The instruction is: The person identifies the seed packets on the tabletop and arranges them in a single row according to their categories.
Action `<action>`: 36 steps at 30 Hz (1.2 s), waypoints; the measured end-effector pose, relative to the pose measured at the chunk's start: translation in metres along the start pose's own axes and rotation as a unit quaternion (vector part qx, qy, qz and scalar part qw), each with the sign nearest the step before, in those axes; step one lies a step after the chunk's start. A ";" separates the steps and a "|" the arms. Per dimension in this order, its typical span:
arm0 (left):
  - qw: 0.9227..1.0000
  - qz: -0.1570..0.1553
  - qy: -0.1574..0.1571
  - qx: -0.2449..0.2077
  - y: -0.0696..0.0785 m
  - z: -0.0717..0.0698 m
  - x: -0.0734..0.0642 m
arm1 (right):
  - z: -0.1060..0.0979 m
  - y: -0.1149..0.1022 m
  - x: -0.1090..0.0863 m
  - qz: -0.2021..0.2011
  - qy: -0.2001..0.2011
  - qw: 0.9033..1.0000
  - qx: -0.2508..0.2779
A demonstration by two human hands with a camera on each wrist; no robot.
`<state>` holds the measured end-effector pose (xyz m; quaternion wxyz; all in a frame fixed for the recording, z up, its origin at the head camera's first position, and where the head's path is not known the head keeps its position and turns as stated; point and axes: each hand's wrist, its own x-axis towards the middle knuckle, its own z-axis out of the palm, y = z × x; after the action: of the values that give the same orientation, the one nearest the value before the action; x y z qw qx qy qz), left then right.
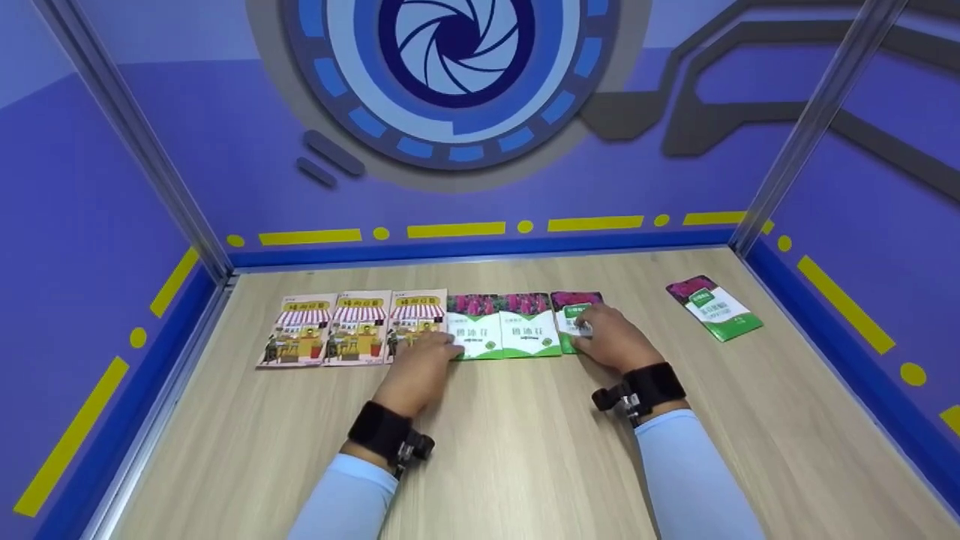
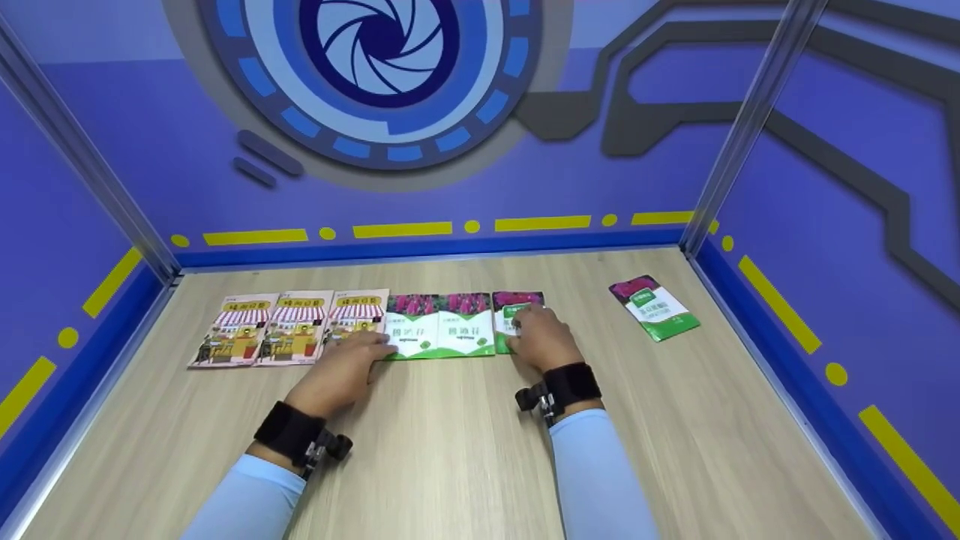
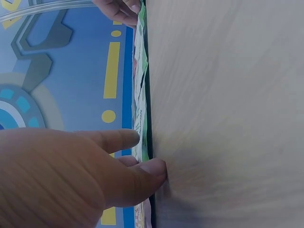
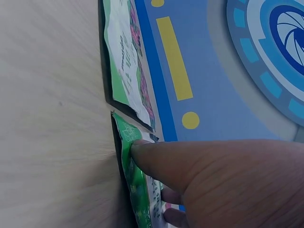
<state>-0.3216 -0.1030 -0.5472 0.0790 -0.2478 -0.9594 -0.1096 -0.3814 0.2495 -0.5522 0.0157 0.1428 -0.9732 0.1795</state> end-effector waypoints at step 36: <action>1.000 -0.010 -0.007 0.024 0.001 0.001 0.001 | -0.004 -0.001 -0.001 0.000 -0.009 1.000 0.015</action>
<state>-0.3220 -0.1013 -0.5481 0.0772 -0.2370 -0.9646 -0.0857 -0.3805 0.2508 -0.5482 0.0046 0.1444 -0.9705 0.1930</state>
